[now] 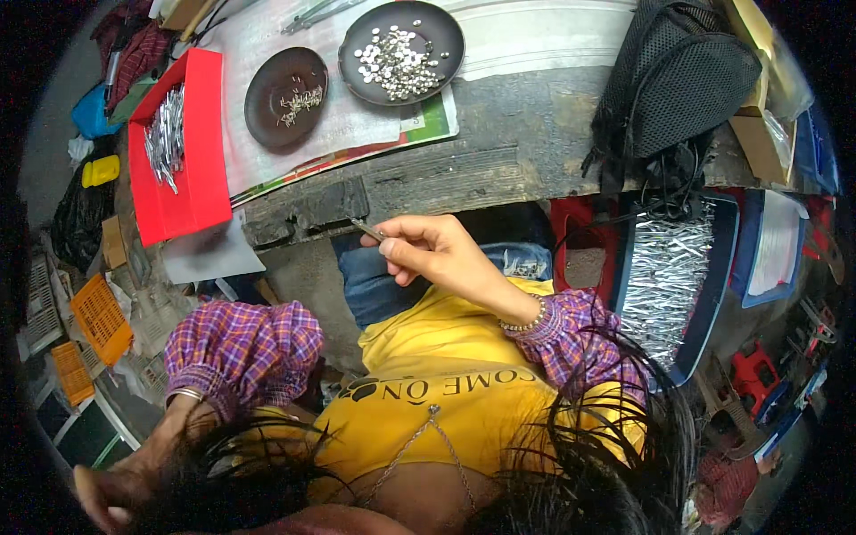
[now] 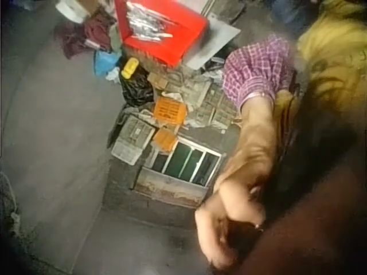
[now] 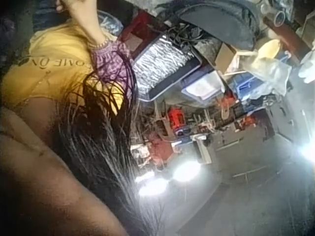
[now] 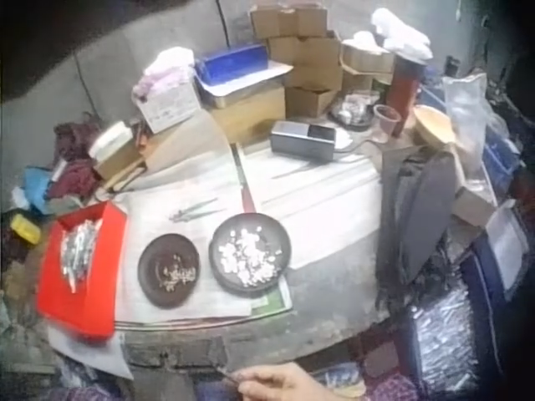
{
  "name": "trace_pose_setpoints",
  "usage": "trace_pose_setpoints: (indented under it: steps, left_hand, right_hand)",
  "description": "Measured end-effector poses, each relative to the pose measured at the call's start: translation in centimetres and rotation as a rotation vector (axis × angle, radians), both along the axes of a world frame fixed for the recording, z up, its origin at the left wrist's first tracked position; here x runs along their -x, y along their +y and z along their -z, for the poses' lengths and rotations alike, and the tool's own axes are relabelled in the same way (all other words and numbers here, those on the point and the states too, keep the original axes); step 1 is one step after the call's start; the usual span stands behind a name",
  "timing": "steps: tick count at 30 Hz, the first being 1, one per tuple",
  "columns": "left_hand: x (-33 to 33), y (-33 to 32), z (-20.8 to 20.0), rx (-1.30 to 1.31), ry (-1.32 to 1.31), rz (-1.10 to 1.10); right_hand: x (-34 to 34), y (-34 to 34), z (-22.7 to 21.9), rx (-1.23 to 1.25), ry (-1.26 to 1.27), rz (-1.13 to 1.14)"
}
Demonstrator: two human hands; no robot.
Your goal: Assembling small hardware components by attaching small white parts to metal pins.
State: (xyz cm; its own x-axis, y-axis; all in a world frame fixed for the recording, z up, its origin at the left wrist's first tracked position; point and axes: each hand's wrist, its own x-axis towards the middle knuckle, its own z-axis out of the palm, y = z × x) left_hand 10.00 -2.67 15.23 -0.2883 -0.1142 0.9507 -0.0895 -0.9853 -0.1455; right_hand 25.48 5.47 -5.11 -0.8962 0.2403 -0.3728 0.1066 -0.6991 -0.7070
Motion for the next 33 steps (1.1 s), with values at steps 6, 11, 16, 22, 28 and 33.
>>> trace_pose_setpoints:
  steps: [6,11,16,22,28,33]
  left_hand:
    - [-0.4,-0.9,0.9,-0.025,-0.045,-0.584]
    - [-1.0,-1.6,2.3,-0.102,-0.002,-1.046]
    - [-1.6,-3.1,3.3,-0.216,0.131,-1.483]
    - [1.0,-4.2,8.8,1.021,0.765,-1.375]
    - [9.0,-0.4,14.9,1.395,0.605,-1.282]
    - [11.5,2.8,17.6,1.660,0.548,-1.218]
  right_hand:
    - [0.2,-0.3,0.2,-0.019,0.003,-0.034]
    - [-0.8,0.0,0.5,0.027,-0.050,-0.027]
    - [-1.1,-0.2,0.1,0.003,-0.084,-0.003]
    - [-1.9,-0.1,1.6,-0.002,-0.142,-0.012]
    - [-1.5,-0.4,1.2,-0.021,-0.122,-0.031]
    - [-1.8,-0.9,1.5,-0.049,-0.133,-0.030]
